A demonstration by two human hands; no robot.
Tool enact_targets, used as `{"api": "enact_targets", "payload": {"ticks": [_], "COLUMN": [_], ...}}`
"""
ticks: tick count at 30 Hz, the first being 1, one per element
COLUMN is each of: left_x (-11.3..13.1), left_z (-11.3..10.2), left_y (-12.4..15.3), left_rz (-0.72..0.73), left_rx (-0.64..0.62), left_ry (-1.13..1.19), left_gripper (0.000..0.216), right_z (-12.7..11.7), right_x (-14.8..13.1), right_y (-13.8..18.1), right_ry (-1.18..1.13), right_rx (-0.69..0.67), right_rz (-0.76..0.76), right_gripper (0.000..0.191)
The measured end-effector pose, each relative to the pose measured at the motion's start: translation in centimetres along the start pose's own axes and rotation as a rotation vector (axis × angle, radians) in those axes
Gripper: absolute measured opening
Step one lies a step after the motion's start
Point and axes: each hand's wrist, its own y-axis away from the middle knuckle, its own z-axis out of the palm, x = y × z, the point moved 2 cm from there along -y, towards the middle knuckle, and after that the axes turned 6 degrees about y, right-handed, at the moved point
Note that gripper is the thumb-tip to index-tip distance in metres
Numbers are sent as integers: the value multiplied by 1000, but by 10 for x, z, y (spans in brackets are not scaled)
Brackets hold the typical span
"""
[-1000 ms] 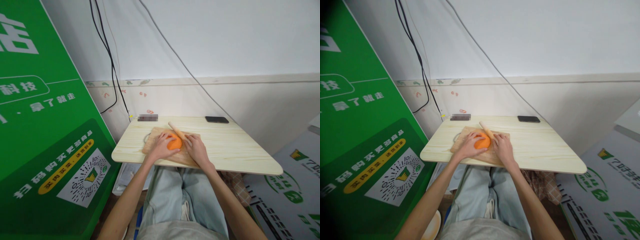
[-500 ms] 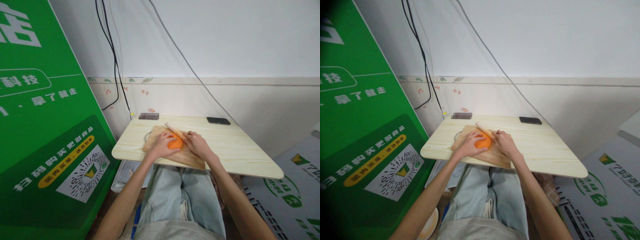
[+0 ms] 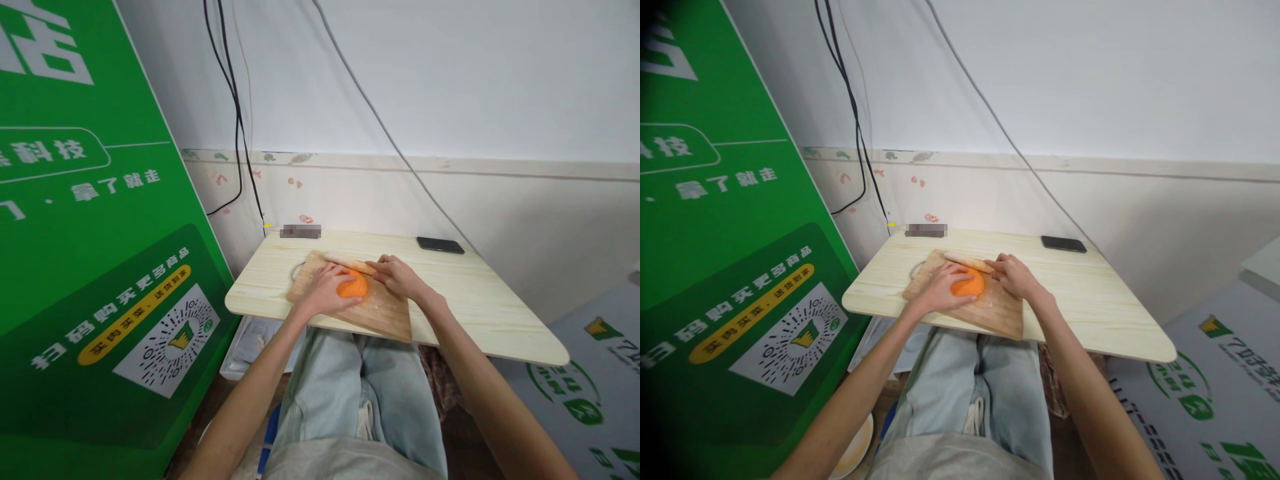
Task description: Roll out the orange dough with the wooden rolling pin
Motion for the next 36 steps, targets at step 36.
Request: {"api": "enact_targets", "payload": {"ticks": [36], "left_x": [4], "left_z": [-1], "left_y": [0], "left_rz": [-68], "left_rx": [18], "left_ry": [-75], "left_gripper": [68], "right_z": [27], "right_x": [-38], "right_y": [28], "right_ry": [306], "right_rx": [173], "right_rz": [394], "right_gripper": [46]}}
